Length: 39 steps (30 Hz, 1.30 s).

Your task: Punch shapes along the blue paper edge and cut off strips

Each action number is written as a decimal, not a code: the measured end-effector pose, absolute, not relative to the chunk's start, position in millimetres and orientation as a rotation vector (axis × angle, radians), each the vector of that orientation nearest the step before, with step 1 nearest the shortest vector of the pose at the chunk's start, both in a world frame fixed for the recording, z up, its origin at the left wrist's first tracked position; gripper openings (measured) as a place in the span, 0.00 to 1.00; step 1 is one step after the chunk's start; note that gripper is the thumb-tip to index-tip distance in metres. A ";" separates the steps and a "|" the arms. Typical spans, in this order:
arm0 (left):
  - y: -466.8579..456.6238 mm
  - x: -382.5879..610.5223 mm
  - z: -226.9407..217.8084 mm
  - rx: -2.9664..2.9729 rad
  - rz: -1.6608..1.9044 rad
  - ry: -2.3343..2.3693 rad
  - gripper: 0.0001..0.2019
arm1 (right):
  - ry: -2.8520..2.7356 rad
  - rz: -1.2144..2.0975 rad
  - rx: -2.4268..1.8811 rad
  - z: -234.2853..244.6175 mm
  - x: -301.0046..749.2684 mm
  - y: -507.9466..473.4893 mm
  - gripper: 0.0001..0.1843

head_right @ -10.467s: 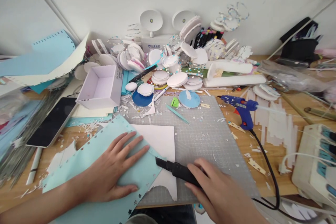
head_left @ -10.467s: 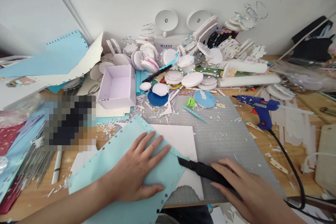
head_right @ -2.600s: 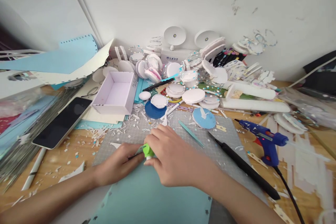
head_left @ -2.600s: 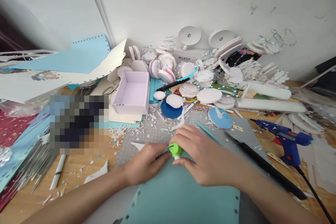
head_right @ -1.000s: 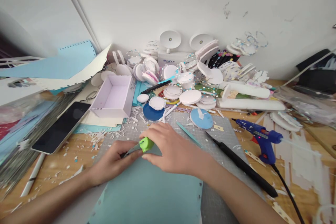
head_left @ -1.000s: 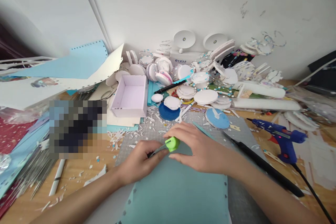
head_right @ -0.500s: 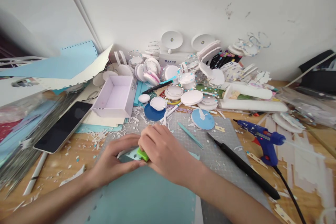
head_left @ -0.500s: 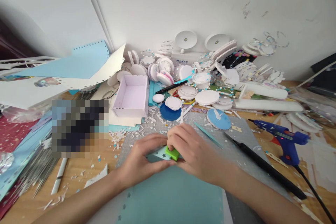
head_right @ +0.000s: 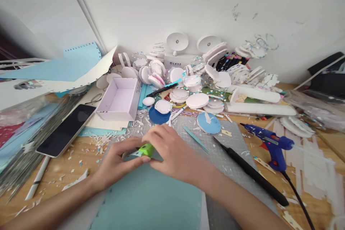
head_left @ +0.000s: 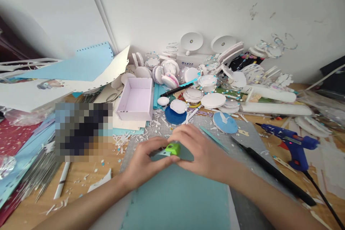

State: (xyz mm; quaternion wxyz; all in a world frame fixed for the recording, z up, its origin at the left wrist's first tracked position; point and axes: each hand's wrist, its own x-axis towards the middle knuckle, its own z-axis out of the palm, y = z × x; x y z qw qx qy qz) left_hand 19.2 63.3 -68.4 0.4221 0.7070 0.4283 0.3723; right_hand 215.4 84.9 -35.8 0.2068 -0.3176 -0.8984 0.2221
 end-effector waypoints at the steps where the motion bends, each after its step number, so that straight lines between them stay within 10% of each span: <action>1: 64.3 19.6 -68.5 1.738 0.921 1.114 0.11 | -2.477 0.667 -0.917 -35.1 217.6 86.7 0.19; 27: 64.9 16.6 -62.2 1.794 0.768 0.962 0.13 | -2.401 0.980 -1.117 -23.2 226.9 86.6 0.11; 39: 63.3 16.8 -66.8 1.792 0.890 0.945 0.14 | -2.323 0.486 -1.527 -21.8 271.4 86.5 0.07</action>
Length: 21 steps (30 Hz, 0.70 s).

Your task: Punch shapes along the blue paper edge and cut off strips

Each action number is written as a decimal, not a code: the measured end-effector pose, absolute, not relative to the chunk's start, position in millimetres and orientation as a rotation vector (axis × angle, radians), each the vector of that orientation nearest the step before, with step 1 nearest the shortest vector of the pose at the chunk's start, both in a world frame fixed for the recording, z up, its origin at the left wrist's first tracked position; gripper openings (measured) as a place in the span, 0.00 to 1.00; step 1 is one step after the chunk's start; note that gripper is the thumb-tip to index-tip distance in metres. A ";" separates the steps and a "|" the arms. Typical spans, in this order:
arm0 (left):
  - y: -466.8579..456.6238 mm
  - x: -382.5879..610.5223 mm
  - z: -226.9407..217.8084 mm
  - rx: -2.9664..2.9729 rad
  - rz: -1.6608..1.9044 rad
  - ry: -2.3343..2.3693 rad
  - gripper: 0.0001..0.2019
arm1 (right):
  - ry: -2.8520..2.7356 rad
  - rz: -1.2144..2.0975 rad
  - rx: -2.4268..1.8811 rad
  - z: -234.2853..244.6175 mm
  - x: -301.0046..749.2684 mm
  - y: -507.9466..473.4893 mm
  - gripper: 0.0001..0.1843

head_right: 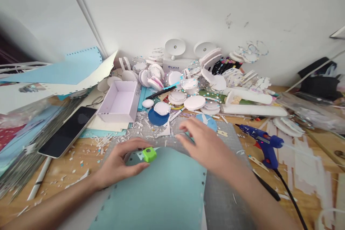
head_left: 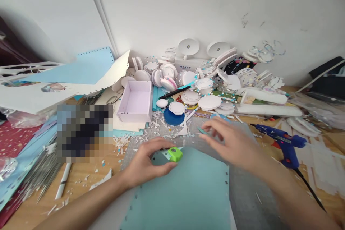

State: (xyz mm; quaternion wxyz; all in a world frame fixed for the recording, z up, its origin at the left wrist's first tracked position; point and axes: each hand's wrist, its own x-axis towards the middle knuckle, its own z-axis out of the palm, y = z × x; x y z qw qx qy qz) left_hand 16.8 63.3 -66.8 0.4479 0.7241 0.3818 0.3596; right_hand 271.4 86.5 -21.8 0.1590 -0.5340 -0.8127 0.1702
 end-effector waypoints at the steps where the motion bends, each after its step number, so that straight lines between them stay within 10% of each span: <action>1: 62.9 16.6 -66.8 1.820 0.913 0.932 0.15 | -2.320 0.372 -1.635 -28.3 282.7 87.9 0.06; 9: 60.1 16.9 -64.6 2.073 1.063 0.717 0.19 | -2.370 0.298 -1.782 -76.0 311.9 87.7 0.08; 21: 59.7 17.3 -66.6 2.531 1.228 0.642 0.25 | -1.709 0.912 -1.136 -9.2 251.3 54.9 0.01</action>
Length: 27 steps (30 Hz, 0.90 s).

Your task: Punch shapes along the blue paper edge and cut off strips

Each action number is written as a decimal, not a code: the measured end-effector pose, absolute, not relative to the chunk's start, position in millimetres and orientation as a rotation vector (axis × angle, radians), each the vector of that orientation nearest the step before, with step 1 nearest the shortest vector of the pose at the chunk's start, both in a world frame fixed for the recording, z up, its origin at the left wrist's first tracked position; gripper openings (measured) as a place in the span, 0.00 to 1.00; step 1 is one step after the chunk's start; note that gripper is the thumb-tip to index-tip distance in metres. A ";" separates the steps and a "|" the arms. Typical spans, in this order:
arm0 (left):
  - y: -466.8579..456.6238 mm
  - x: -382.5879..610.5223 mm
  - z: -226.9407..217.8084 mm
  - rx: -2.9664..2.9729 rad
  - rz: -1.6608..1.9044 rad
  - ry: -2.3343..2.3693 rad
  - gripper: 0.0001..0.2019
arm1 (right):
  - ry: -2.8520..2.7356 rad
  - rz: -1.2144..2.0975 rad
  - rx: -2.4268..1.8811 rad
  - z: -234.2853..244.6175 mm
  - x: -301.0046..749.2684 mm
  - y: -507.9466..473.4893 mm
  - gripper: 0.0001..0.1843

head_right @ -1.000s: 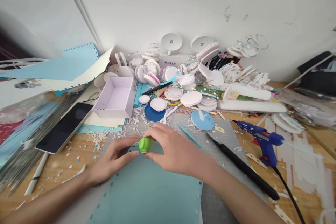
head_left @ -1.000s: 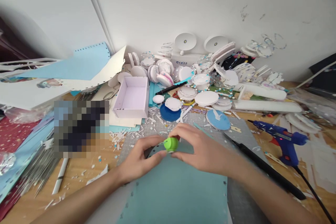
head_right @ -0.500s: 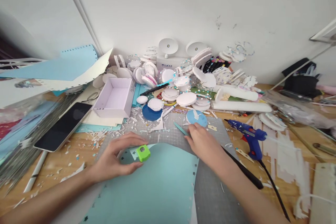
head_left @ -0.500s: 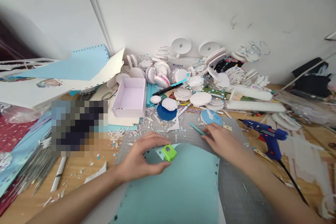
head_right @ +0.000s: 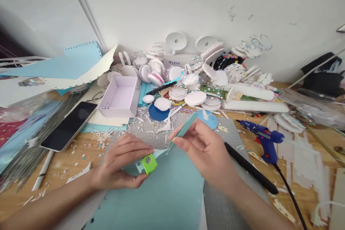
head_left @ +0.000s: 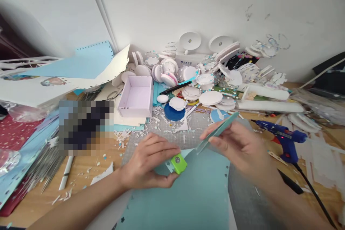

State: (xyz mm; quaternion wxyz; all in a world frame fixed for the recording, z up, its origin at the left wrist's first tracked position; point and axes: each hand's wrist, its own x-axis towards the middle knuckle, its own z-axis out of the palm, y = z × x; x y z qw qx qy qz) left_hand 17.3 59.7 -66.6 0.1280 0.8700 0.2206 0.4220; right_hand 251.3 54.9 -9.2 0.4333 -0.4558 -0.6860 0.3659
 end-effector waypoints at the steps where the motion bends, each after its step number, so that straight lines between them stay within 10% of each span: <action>1: 59.2 17.3 -66.1 2.558 1.232 0.653 0.25 | -1.690 0.964 -1.106 -9.2 244.1 51.0 0.01; 27: 54.4 19.4 -79.2 2.310 1.187 0.691 0.21 | -1.663 1.041 -1.003 -41.7 207.1 46.4 0.02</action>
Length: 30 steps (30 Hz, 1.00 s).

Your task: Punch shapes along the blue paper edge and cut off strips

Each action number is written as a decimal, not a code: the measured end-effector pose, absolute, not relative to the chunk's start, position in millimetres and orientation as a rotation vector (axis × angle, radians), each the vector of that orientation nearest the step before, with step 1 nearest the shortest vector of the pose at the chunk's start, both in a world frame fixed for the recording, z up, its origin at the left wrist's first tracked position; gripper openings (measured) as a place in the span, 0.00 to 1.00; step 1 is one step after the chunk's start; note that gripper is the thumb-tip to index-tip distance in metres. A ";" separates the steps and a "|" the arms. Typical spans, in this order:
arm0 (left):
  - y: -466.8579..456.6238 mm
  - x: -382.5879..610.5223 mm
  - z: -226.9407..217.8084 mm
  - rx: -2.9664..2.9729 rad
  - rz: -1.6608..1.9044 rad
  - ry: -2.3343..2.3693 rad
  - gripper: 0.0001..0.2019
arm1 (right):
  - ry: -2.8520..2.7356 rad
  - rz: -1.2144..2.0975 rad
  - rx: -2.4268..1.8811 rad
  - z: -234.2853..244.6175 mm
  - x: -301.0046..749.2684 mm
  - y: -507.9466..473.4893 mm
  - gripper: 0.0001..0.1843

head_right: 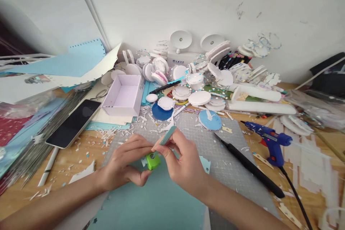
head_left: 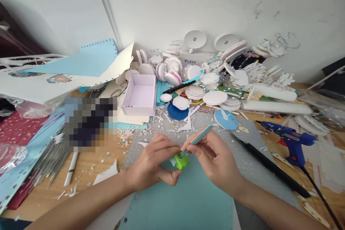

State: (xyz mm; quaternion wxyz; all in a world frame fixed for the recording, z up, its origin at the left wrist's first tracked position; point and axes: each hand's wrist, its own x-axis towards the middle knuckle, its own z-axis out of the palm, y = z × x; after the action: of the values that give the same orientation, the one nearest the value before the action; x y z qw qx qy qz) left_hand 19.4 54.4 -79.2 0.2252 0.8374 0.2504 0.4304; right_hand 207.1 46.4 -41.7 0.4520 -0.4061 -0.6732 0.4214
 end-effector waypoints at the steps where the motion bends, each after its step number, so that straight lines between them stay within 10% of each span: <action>1: 54.6 20.4 -78.0 2.247 1.193 0.728 0.20 | -1.646 1.018 -0.991 -41.4 206.7 46.9 0.03; 30: 53.8 21.0 -67.8 2.114 1.157 0.908 0.16 | -1.679 0.951 -1.022 -43.9 202.5 46.5 0.05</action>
State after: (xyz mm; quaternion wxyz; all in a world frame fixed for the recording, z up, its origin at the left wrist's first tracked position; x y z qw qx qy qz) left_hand 21.0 53.8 -67.8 0.2794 0.7880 0.3387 0.4316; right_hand 202.5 46.5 -43.9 0.4610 -0.4154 -0.6822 0.3866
